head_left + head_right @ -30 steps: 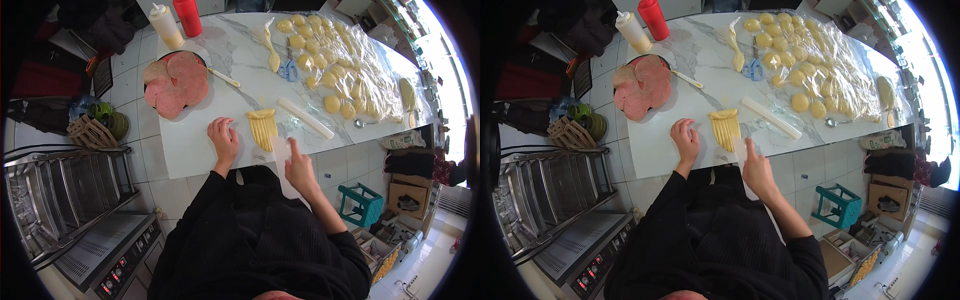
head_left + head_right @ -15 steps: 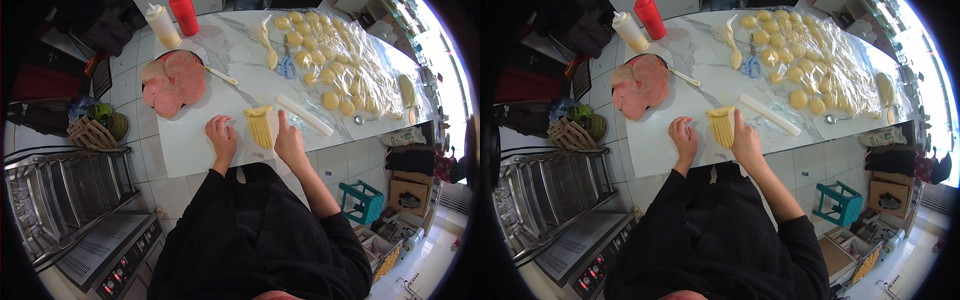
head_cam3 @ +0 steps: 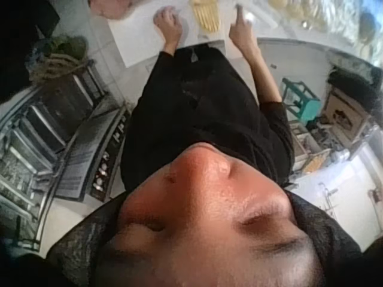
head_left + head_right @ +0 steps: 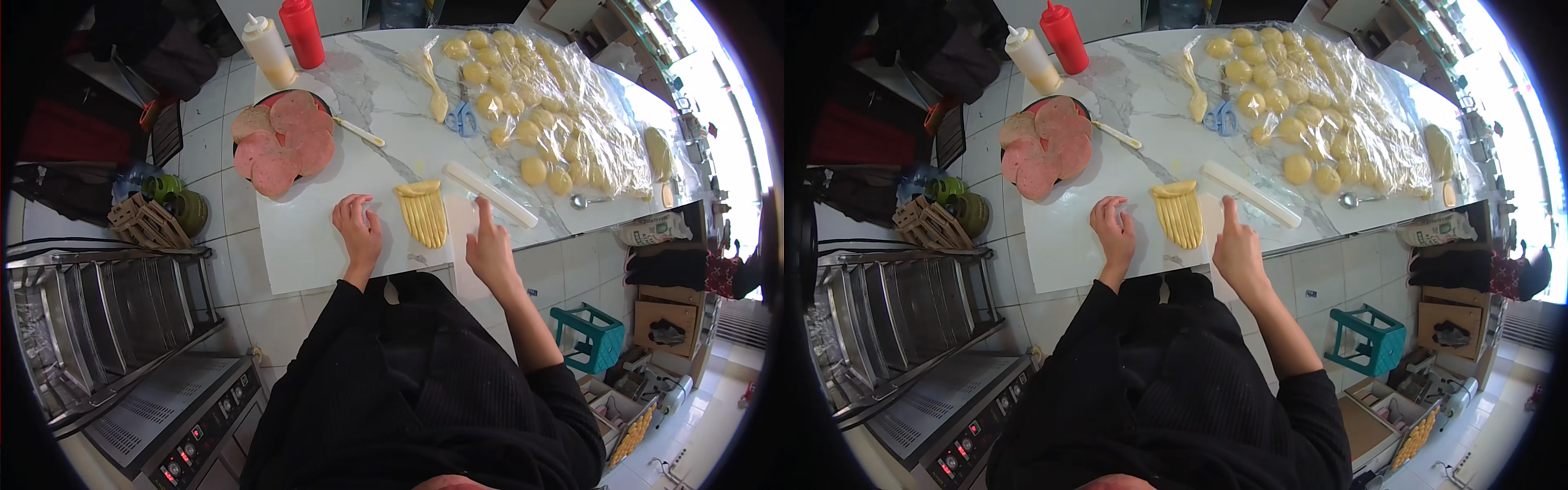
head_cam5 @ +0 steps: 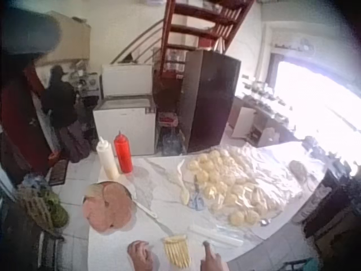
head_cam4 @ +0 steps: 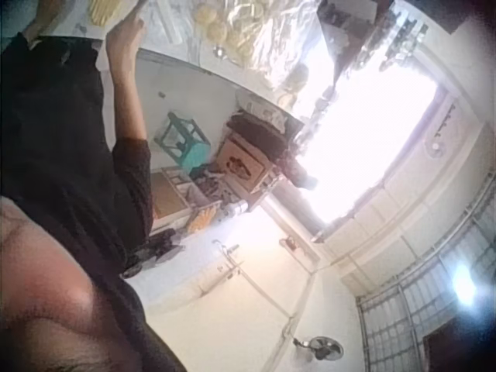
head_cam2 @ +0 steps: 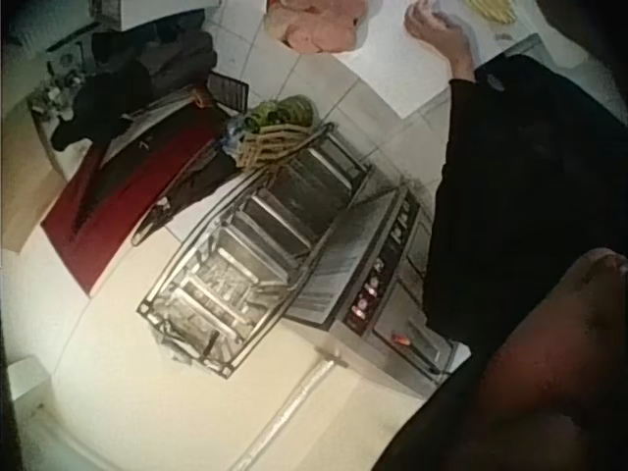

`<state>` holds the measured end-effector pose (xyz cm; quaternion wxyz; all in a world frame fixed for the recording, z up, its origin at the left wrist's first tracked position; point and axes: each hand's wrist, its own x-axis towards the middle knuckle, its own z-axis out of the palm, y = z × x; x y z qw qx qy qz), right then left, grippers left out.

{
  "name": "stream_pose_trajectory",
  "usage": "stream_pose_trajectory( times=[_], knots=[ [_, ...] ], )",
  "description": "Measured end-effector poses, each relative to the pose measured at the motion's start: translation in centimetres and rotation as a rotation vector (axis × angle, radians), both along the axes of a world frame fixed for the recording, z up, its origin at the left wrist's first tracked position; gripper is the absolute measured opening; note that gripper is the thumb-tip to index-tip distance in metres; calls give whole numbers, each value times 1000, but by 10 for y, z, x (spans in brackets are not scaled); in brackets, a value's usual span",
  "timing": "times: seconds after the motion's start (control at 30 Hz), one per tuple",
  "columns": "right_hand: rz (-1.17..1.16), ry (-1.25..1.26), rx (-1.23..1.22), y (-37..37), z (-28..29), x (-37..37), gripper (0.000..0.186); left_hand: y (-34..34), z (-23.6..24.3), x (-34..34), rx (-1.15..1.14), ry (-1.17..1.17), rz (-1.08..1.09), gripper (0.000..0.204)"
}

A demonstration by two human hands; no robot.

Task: The person flattens a piece of dough with a rolling pin, applies a cream filling from a piping bag, and folds the dough into a roll. They then place the finished roll onto a metal tray containing other dough portions.

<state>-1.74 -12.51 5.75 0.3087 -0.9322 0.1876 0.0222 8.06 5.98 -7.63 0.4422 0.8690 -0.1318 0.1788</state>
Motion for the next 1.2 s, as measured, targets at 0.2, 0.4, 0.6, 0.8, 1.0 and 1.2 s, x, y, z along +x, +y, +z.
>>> stream_pose_trajectory(
  times=[0.2,0.4,0.6,0.8,1.0,1.2],
  knots=[
    [61,52,-9,1,-15,19,60,1,-1,0,4,4,16,25],
    [62,80,-9,6,-15,29,60,0,-1,-1,-4,29,12,26],
    [88,87,-62,14,-10,22,61,0,-1,0,3,8,4,26],
    [68,123,5,-9,-8,-41,61,-1,-3,-1,6,-13,30,26],
    [-428,-492,109,-140,-21,23,71,1,-5,-1,14,-21,15,27],
    [-684,-535,306,-228,-88,75,72,-6,0,-2,40,-10,-5,29]
  ],
)
